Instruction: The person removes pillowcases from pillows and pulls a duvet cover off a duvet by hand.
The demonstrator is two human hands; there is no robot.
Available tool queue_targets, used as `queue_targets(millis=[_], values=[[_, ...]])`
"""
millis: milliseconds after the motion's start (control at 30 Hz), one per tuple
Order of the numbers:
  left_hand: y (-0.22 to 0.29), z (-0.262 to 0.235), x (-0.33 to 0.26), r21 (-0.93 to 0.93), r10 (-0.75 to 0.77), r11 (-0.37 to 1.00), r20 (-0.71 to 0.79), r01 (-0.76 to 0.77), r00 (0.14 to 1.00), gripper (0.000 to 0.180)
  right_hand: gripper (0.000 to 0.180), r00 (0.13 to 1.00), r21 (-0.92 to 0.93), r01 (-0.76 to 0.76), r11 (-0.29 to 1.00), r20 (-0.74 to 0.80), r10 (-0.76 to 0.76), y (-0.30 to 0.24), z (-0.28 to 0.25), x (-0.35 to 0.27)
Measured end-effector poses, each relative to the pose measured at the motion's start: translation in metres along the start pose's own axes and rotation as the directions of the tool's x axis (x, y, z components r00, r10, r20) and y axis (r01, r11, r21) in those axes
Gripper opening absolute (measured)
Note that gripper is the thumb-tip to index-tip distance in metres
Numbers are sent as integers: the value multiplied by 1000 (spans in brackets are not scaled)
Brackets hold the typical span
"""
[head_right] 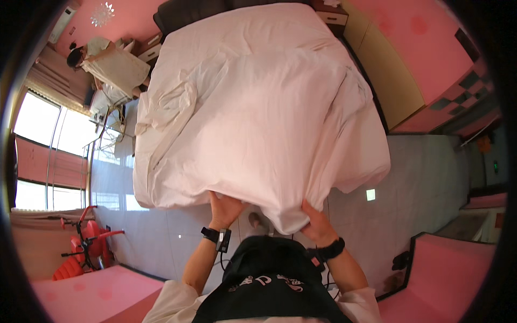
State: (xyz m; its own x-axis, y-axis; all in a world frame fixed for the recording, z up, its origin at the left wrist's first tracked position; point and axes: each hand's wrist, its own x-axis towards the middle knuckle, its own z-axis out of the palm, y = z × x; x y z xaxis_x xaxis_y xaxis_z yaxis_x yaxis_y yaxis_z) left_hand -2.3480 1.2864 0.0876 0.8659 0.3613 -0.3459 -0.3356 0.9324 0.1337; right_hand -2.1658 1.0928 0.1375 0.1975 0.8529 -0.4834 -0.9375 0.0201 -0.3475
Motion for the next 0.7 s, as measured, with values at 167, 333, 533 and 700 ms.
queue_targets(millis=[167, 333, 533, 700], values=[[68, -2, 20, 114, 356, 932, -102, -344, 929, 80, 45, 997, 56, -31, 998, 72, 27, 19, 2, -11], [22, -51, 7, 95, 58, 995, -201, -39, 978, 77, 44, 901, -167, -76, 983, 411, 139, 42, 0, 17], [131, -2, 15, 139, 269, 949, 101, -282, 958, 72, 48, 951, -147, -130, 980, 260, 165, 49, 18, 22], [115, 81, -76, 433, 375, 848, -85, -305, 923, 56, 61, 998, 66, -61, 996, 4, 61, 49, 1, 69]])
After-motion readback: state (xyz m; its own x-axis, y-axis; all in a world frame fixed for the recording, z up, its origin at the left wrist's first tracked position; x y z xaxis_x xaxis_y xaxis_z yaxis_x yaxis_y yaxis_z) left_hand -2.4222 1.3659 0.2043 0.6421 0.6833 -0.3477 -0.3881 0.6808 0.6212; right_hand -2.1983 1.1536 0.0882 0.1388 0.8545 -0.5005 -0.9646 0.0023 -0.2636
